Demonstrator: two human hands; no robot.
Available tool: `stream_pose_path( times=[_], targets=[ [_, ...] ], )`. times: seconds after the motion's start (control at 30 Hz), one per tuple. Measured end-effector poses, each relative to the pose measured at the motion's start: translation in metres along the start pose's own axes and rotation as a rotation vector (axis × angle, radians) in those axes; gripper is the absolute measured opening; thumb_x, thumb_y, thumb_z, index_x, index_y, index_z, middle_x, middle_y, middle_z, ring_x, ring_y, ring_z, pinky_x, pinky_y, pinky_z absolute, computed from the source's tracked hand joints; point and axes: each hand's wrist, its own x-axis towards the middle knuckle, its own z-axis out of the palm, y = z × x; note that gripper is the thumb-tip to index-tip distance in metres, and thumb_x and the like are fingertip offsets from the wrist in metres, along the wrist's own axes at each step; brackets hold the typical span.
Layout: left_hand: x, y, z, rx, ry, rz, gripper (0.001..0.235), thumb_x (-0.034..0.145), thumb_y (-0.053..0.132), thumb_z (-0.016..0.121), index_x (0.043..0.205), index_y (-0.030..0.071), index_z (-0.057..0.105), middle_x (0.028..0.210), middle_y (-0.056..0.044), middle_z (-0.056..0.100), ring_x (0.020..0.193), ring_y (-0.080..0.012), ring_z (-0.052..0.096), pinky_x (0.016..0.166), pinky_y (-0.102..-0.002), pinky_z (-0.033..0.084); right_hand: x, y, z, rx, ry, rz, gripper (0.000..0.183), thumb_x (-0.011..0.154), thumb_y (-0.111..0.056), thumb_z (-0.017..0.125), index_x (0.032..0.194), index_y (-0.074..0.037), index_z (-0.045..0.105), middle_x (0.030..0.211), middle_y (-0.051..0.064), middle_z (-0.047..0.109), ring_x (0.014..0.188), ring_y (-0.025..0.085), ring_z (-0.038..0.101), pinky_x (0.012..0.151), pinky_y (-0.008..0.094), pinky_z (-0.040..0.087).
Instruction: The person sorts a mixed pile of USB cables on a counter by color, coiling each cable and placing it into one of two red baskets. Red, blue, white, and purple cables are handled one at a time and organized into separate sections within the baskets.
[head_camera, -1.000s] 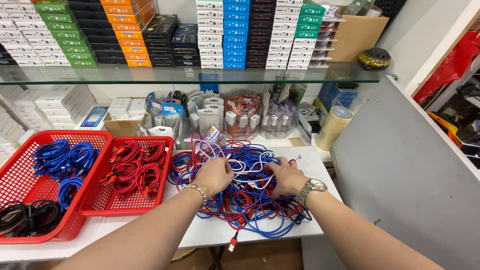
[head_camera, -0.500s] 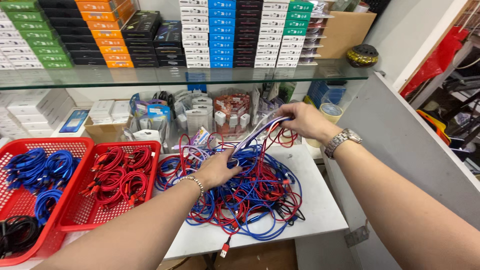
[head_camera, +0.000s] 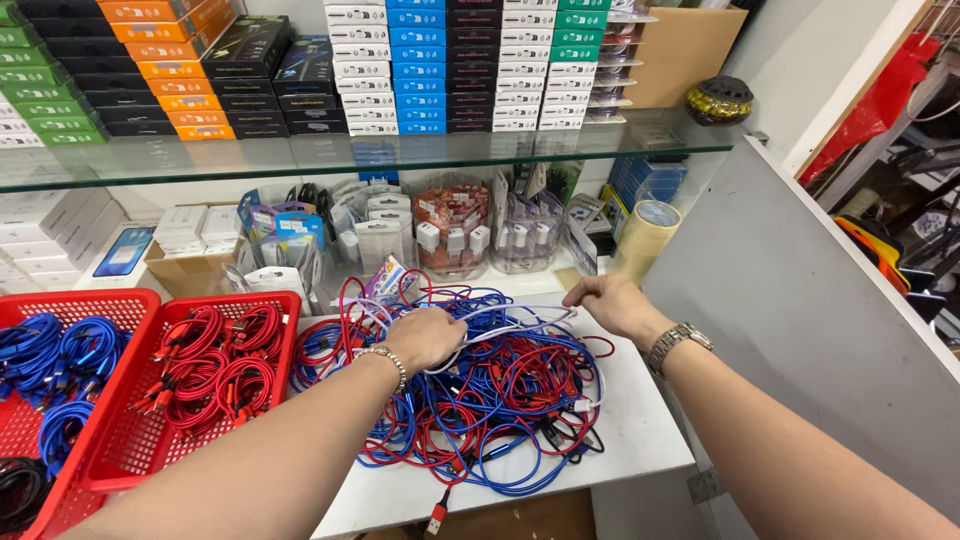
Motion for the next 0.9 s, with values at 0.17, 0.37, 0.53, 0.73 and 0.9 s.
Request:
stream_pose_path(
  times=[0.17,0.37,0.53,0.73,0.9],
  targets=[
    [0.001,0.004,0.027,-0.024,-0.021,0.269,0.042,0.097,0.036,0.046,0.111,0.013,0.077,0.122,-0.020,0.069,0.116,-0.0373,0.064,0.105,-0.048,0.047,0.046,-0.017,0.036,0.074,-0.038,-0.118,0.024,0.093,-0.013,0.060,0.107,-0.015,0.079,0.105,0.005,0.082,0.102,0.014,0.075,0.093,0.030,0.057],
    [0.009,-0.019,0.032,0.108,-0.102,0.498,0.039,0.097,0.030,0.045,0.111,0.007,0.073,0.113,-0.017,0.076,0.102,-0.0298,0.070,0.091,-0.042,0.053,0.091,-0.031,0.113,-0.240,-0.320,-0.298,0.028,0.095,-0.027,0.069,0.121,-0.024,0.076,0.113,0.009,0.073,0.102,0.023,0.067,0.095,0.034,0.050],
    [0.036,-0.041,0.022,-0.795,-0.082,0.003,0.042,0.097,0.035,0.047,0.114,0.008,0.075,0.110,-0.006,0.078,0.095,-0.0172,0.070,0.085,-0.032,0.056,0.099,-0.053,0.093,-0.254,-0.265,-0.077,0.029,0.086,-0.029,0.080,0.107,-0.008,0.081,0.100,0.012,0.079,0.093,0.024,0.074,0.088,0.034,0.056],
    [0.075,-0.024,0.031,-0.993,-0.011,-0.139,0.039,0.100,0.032,0.055,0.096,-0.003,0.072,0.084,-0.015,0.077,0.064,-0.0226,0.068,0.060,-0.034,0.058,0.091,-0.083,0.015,0.520,-0.342,0.000,0.024,0.086,-0.011,0.075,0.107,0.002,0.078,0.101,0.012,0.079,0.086,0.016,0.077,0.073,0.028,0.063],
    [0.087,0.001,0.047,-0.861,-0.149,-0.280,0.026,0.097,0.020,0.061,0.091,-0.003,0.071,0.083,-0.017,0.074,0.062,-0.0241,0.068,0.057,-0.036,0.058,0.048,-0.079,0.031,-0.015,-0.255,-0.185,0.030,0.091,-0.022,0.069,0.119,-0.014,0.076,0.110,0.005,0.079,0.102,0.020,0.074,0.091,0.035,0.057]
  ],
)
